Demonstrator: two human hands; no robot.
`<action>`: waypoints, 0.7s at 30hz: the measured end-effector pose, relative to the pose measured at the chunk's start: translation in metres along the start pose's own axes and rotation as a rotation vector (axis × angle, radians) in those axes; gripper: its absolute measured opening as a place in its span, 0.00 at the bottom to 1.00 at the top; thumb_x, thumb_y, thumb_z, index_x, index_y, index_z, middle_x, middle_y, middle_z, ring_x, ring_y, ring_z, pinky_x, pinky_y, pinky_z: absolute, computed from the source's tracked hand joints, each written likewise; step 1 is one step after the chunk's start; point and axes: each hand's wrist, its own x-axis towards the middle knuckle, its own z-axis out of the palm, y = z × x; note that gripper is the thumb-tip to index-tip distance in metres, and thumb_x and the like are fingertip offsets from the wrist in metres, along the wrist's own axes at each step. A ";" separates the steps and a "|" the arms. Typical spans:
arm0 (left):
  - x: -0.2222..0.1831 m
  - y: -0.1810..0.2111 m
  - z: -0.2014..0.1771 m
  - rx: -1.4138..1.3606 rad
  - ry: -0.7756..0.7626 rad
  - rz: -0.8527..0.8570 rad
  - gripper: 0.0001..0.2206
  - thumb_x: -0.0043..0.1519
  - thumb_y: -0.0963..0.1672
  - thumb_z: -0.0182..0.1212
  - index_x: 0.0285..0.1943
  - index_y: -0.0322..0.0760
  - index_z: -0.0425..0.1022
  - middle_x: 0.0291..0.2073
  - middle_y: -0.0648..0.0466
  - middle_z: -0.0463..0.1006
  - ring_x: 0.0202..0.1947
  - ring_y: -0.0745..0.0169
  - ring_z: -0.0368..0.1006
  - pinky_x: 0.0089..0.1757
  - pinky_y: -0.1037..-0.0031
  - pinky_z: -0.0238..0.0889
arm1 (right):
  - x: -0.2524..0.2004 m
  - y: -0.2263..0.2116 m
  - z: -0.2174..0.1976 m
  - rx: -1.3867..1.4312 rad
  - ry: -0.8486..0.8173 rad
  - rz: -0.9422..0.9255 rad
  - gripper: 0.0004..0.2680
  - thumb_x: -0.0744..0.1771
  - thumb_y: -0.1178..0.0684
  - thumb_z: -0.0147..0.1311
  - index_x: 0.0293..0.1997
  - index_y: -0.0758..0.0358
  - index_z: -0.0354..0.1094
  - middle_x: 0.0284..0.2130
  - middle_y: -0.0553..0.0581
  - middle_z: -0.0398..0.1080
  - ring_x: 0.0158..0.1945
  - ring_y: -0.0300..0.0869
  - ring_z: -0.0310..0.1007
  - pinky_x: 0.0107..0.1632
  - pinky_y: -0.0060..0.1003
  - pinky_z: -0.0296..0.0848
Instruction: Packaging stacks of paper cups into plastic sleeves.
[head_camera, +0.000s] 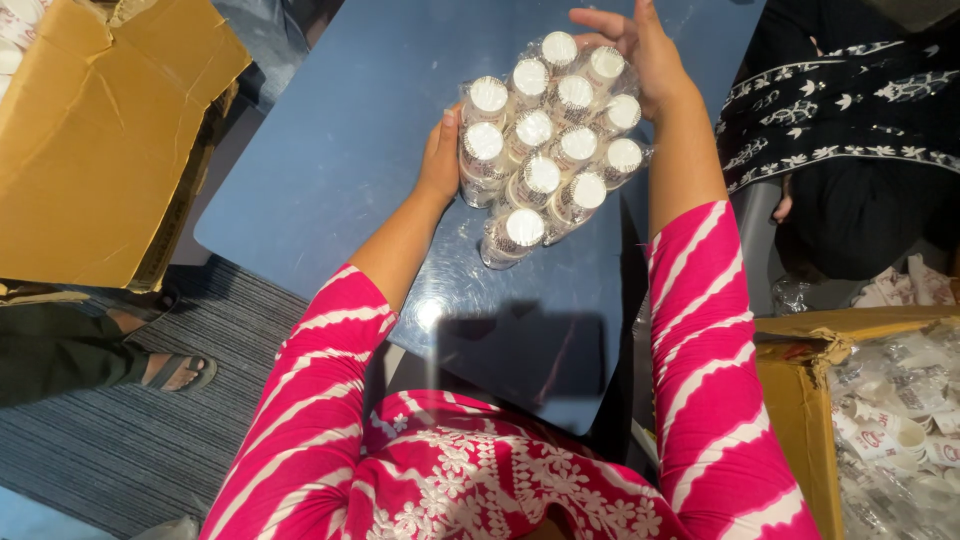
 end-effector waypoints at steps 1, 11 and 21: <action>0.000 0.001 0.001 -0.011 -0.006 0.000 0.34 0.73 0.59 0.37 0.75 0.29 0.61 0.67 0.41 0.71 0.68 0.50 0.66 0.66 0.65 0.56 | -0.006 -0.003 0.004 0.026 0.019 0.007 0.35 0.68 0.21 0.31 0.72 0.64 0.62 0.58 0.64 0.72 0.59 0.49 0.76 0.61 0.45 0.78; 0.002 0.001 0.001 -0.056 -0.027 0.007 0.34 0.73 0.59 0.39 0.76 0.28 0.59 0.69 0.41 0.68 0.70 0.50 0.63 0.68 0.65 0.53 | -0.020 0.061 -0.004 0.341 0.111 -0.040 0.35 0.68 0.23 0.38 0.72 0.67 0.61 0.59 0.66 0.73 0.61 0.52 0.76 0.65 0.50 0.77; 0.007 -0.013 -0.005 -0.039 0.004 0.029 0.34 0.73 0.58 0.37 0.77 0.28 0.57 0.73 0.42 0.64 0.73 0.51 0.58 0.70 0.65 0.49 | -0.076 0.139 0.003 0.573 0.587 -0.291 0.26 0.72 0.33 0.35 0.66 0.69 0.63 0.57 0.64 0.72 0.61 0.50 0.73 0.65 0.46 0.73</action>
